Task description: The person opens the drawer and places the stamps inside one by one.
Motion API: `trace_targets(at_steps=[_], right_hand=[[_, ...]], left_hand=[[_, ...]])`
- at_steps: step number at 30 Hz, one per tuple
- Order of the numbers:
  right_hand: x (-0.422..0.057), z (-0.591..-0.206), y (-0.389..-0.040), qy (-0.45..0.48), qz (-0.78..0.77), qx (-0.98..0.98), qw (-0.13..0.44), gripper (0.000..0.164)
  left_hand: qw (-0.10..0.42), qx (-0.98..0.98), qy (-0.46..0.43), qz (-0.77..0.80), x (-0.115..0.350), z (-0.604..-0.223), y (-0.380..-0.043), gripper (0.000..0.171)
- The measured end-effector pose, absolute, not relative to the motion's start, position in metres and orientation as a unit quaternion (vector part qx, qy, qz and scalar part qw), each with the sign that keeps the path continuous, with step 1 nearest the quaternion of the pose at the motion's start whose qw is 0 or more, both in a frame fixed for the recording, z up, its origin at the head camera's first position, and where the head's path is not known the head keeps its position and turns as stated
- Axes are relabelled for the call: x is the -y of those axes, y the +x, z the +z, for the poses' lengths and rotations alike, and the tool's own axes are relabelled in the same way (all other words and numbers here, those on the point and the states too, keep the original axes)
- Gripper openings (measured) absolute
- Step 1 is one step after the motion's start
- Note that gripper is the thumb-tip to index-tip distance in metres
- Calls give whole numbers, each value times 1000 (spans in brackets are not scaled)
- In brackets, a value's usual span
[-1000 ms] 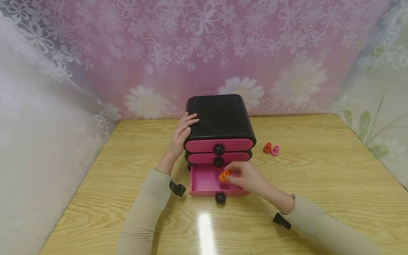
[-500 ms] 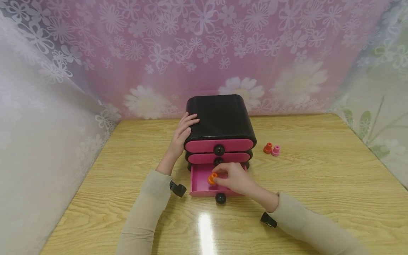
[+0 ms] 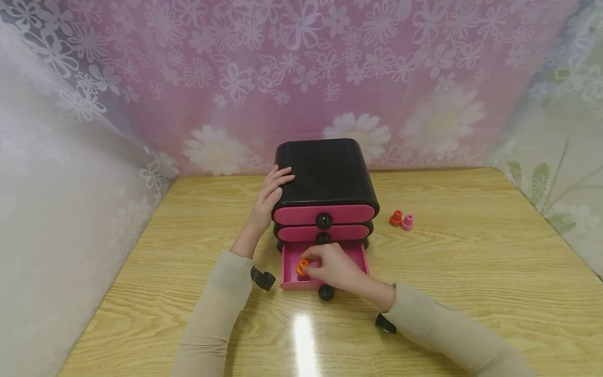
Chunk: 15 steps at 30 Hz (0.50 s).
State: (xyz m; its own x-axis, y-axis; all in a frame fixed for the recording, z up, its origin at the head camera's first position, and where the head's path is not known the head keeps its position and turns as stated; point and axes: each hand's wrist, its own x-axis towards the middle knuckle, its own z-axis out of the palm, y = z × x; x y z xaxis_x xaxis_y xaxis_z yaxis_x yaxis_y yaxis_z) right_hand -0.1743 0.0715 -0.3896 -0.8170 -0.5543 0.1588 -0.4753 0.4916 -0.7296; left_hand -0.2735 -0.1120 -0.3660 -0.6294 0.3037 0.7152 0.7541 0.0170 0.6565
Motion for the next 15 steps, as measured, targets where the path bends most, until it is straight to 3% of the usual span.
trace_targets(at_steps=[10,15], right_hand=[[-61,-394,-178,-308,-379,-871,49,17],[-57,-399,-179,-315,-351,-880,52,15]], left_hand=[[191,697,-372,-583,113,-367,-273,47],[191,691,-381,-584,112,-363,-270,39]])
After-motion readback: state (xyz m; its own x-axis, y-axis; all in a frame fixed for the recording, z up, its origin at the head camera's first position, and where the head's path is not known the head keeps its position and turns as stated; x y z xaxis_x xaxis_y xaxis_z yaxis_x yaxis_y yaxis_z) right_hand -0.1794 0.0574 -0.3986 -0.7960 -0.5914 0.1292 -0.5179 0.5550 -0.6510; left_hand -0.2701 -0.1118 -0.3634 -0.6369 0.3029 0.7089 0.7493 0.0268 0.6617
